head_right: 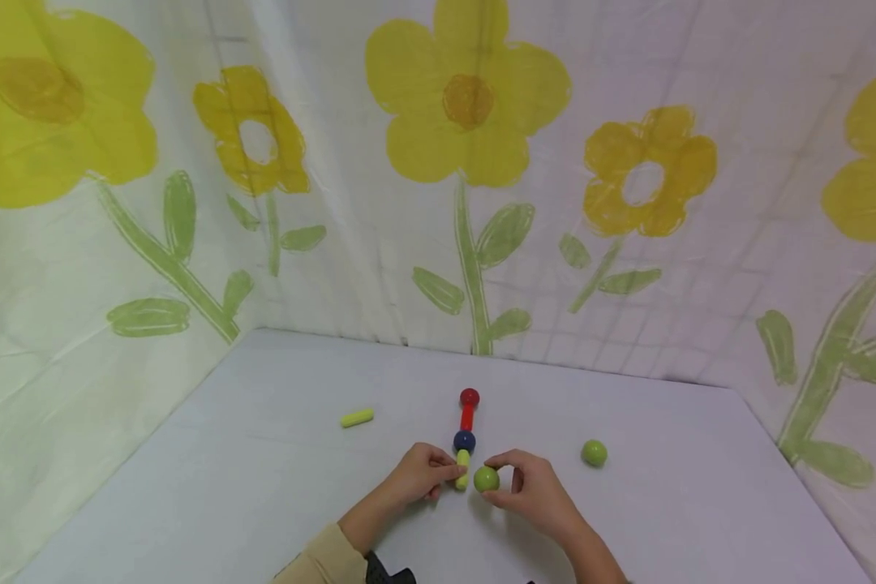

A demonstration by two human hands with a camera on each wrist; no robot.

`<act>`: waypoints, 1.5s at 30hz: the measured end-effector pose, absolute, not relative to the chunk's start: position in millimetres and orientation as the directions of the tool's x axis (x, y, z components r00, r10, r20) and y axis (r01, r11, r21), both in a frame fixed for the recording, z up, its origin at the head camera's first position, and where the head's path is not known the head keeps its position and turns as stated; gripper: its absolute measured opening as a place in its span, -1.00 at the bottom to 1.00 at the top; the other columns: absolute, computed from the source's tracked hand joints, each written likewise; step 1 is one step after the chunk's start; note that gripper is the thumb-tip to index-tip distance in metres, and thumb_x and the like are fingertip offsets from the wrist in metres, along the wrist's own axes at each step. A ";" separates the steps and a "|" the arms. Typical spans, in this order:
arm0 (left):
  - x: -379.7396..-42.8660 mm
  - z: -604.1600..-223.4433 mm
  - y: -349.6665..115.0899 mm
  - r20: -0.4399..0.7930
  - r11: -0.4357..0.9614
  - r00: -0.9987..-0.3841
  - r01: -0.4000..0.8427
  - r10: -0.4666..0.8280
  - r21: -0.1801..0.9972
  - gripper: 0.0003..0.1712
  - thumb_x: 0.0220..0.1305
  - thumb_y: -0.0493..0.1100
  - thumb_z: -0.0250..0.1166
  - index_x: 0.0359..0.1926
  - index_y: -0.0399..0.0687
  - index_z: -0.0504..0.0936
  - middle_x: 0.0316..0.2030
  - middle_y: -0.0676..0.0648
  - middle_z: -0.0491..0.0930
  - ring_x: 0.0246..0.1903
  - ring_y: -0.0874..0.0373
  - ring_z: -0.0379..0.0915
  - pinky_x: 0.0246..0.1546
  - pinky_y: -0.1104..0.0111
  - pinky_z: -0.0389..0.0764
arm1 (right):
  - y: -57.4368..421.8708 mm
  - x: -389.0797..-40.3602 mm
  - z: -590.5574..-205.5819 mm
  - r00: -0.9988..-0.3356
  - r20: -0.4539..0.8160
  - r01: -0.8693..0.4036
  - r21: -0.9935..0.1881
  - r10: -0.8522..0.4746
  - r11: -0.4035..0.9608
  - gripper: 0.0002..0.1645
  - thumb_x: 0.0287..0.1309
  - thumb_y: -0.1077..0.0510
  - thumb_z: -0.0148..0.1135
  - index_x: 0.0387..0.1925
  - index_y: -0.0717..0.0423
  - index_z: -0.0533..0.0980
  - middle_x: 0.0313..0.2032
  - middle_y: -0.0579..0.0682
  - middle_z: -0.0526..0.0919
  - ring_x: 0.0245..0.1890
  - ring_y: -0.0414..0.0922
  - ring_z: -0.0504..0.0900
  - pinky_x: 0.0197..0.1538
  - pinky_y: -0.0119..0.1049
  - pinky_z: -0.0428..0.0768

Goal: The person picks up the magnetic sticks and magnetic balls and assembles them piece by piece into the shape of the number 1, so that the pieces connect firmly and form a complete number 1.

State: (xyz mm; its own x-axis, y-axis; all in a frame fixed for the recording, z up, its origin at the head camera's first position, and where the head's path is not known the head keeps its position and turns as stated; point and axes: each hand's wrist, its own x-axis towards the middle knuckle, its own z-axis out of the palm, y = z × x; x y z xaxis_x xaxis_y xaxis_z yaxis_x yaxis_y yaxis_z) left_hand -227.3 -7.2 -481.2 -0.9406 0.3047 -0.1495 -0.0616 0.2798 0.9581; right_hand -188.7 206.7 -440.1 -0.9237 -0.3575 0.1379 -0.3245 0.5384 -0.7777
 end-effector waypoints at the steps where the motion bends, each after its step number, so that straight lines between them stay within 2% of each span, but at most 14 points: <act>1: -227.4 -481.5 -7.1 -0.150 0.280 -0.940 -0.061 0.307 0.958 -0.81 0.21 -0.17 0.39 -0.38 -0.25 0.68 -0.68 0.09 0.47 -0.78 0.32 0.21 -0.72 0.54 0.24 | 205.3 -188.0 -440.9 -0.922 0.134 -0.325 -0.779 -0.364 0.535 -0.56 -0.03 0.12 0.51 -0.10 0.22 0.62 -0.58 -0.06 0.43 -0.66 -0.36 0.27 -0.62 -0.44 0.30; 8: -227.2 -482.9 -7.0 -0.137 0.279 -0.942 -0.048 0.307 0.959 -0.81 0.21 -0.18 0.39 -0.39 -0.27 0.68 -0.67 0.09 0.49 -0.78 0.33 0.21 -0.73 0.54 0.25 | 195.2 -186.1 -447.5 -0.901 0.128 -0.337 -0.807 -0.414 0.485 -0.56 -0.01 0.16 0.50 -0.09 0.27 0.60 -0.53 0.01 0.46 -0.66 -0.38 0.27 -0.61 -0.45 0.30; 20: -226.8 -483.2 -7.3 -0.141 0.301 -0.942 -0.046 0.303 0.953 -0.79 0.21 -0.14 0.39 -0.37 -0.25 0.69 -0.67 0.08 0.49 -0.77 0.31 0.23 -0.72 0.52 0.26 | 185.9 -184.3 -455.3 -0.879 0.145 -0.371 -0.806 -0.454 0.461 -0.58 0.00 0.16 0.50 -0.09 0.24 0.61 -0.52 -0.03 0.47 -0.66 -0.40 0.25 -0.60 -0.46 0.28; 26: -226.3 -482.0 -7.7 -0.146 0.301 -0.941 -0.050 0.305 0.952 -0.80 0.22 -0.16 0.38 -0.37 -0.24 0.69 -0.67 0.09 0.48 -0.77 0.32 0.22 -0.72 0.53 0.25 | 183.9 -184.1 -458.9 -0.861 0.197 -0.426 -0.782 -0.469 0.454 -0.59 0.00 0.14 0.49 -0.11 0.25 0.62 -0.40 -0.13 0.58 -0.63 -0.42 0.28 -0.60 -0.46 0.31; 32: -225.9 -481.2 -8.0 -0.143 0.286 -0.939 -0.051 0.312 0.957 -0.81 0.23 -0.17 0.38 -0.36 -0.26 0.69 -0.67 0.08 0.48 -0.77 0.32 0.22 -0.72 0.53 0.25 | 182.4 -184.0 -463.4 -0.845 0.245 -0.475 -0.751 -0.475 0.458 -0.58 -0.01 0.15 0.50 -0.10 0.27 0.62 -0.32 -0.06 0.64 -0.61 -0.43 0.29 -0.58 -0.45 0.35; 45: -226.8 -481.1 -7.7 -0.135 0.280 -0.936 -0.041 0.325 0.959 -0.82 0.24 -0.19 0.37 -0.36 -0.27 0.68 -0.67 0.08 0.48 -0.76 0.33 0.23 -0.71 0.54 0.26 | 180.3 -184.2 -465.9 -0.861 0.185 -0.436 -0.749 -0.473 0.500 -0.57 0.03 0.17 0.47 -0.06 0.28 0.62 -0.26 -0.01 0.66 -0.61 -0.42 0.31 -0.57 -0.44 0.37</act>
State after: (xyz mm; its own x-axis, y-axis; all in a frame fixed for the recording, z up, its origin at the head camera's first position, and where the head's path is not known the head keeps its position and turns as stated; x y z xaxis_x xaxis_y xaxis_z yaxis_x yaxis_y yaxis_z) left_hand -226.8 -7.7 -481.1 -0.9360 0.3251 -0.1351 -0.0411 0.2803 0.9590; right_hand -184.2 180.3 -465.9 -0.8612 -0.4731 0.1855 -0.4357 0.4996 -0.7487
